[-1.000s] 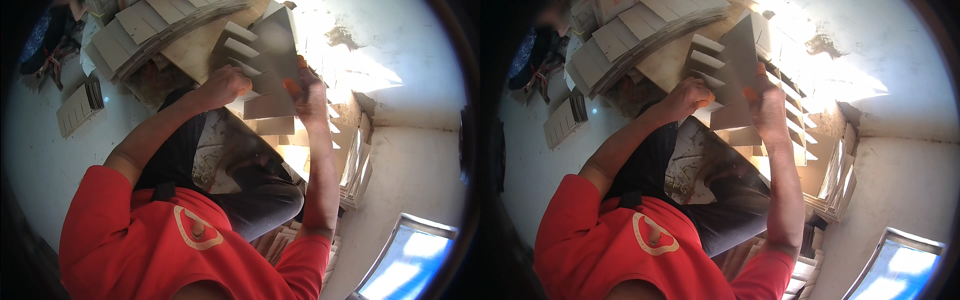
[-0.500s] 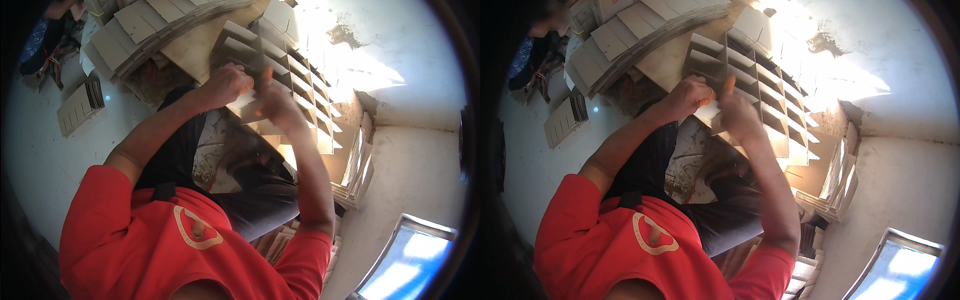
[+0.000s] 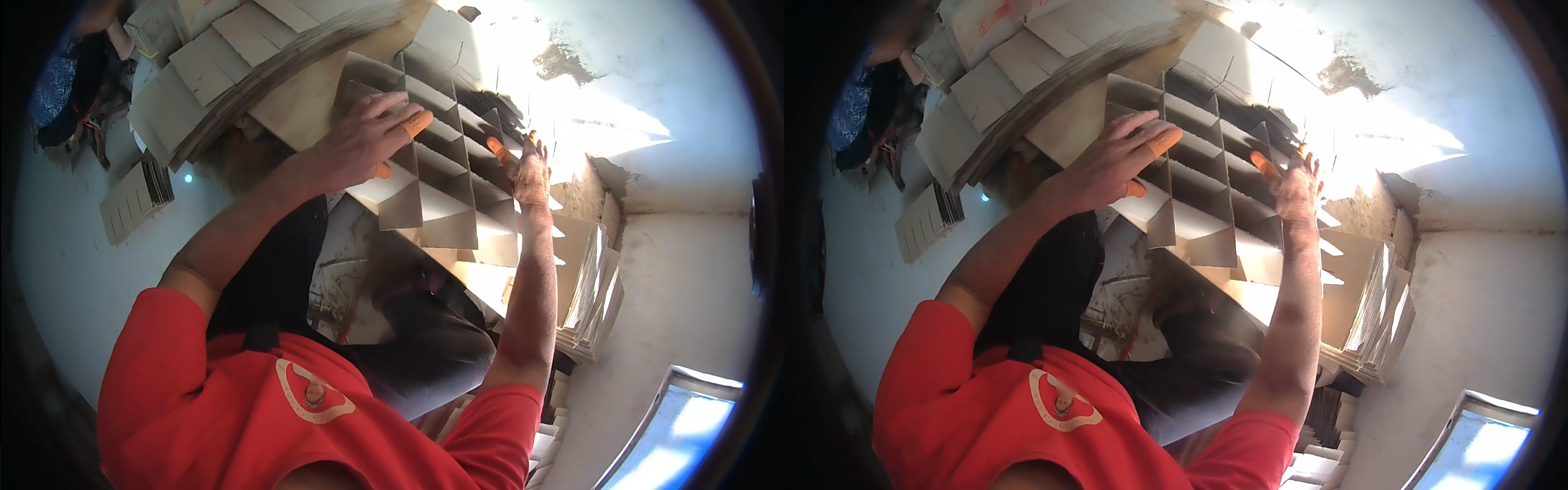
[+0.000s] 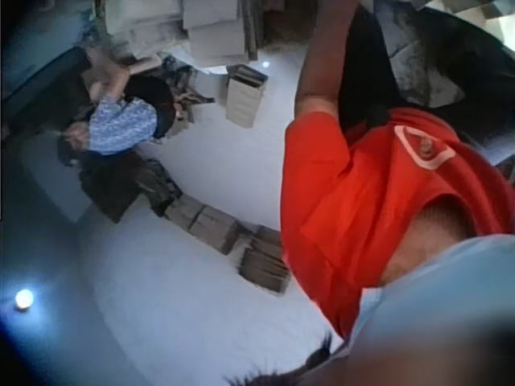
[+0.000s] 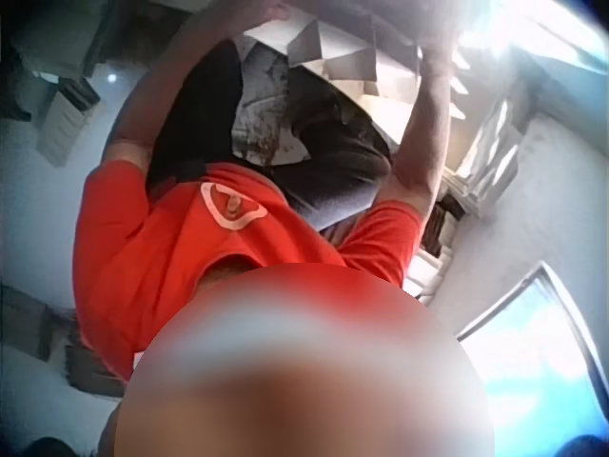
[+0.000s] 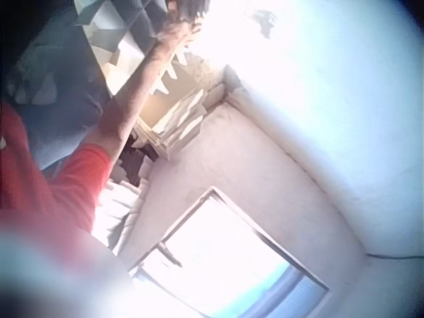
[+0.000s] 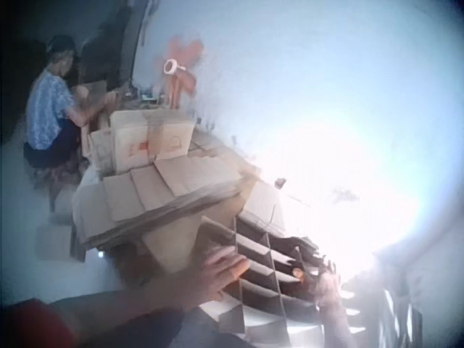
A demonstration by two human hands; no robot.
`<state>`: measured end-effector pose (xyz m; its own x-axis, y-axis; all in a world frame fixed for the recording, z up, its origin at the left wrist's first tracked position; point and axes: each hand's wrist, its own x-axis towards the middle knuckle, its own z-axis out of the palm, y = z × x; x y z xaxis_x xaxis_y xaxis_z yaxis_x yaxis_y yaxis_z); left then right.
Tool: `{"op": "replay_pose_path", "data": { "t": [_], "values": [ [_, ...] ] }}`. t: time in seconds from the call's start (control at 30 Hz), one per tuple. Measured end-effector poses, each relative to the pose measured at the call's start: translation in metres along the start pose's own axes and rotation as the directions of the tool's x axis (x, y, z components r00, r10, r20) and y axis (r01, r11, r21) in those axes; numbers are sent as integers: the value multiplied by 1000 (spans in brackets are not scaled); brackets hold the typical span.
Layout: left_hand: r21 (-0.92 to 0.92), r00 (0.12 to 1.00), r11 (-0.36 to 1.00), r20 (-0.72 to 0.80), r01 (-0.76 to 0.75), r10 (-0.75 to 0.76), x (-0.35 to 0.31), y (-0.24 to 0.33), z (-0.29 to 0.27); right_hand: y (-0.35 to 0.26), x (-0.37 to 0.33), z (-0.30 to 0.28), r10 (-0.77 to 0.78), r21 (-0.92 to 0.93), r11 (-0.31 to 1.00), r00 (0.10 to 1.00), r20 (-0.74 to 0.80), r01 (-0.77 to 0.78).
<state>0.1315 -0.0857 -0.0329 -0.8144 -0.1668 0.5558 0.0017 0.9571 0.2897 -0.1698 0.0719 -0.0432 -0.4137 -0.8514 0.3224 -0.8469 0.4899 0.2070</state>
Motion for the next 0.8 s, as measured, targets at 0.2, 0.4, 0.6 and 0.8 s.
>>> {"op": "replay_pose_path", "data": {
  "t": [0.2, 0.4, 0.6, 0.8],
  "values": [
    [28, 982, 998, 182, 50, -54, 38, -35, 19, -36, -3, -61, -30, 693, 664, 916, 400, -281],
    [4, 848, 1000, 530, -3, 0, 74, -45, 23, -77, -58, -51, -138, 553, 833, 964, 229, -12],
    [41, 972, 984, 167, -173, 164, 42, -20, -32, -91, -59, -111, -160, 298, 937, 981, -108, 185],
    [585, 948, 804, -306, 111, 91, -38, -51, -94, -69, -88, -145, -216, -89, 976, 914, -342, 197]
  ]
}}
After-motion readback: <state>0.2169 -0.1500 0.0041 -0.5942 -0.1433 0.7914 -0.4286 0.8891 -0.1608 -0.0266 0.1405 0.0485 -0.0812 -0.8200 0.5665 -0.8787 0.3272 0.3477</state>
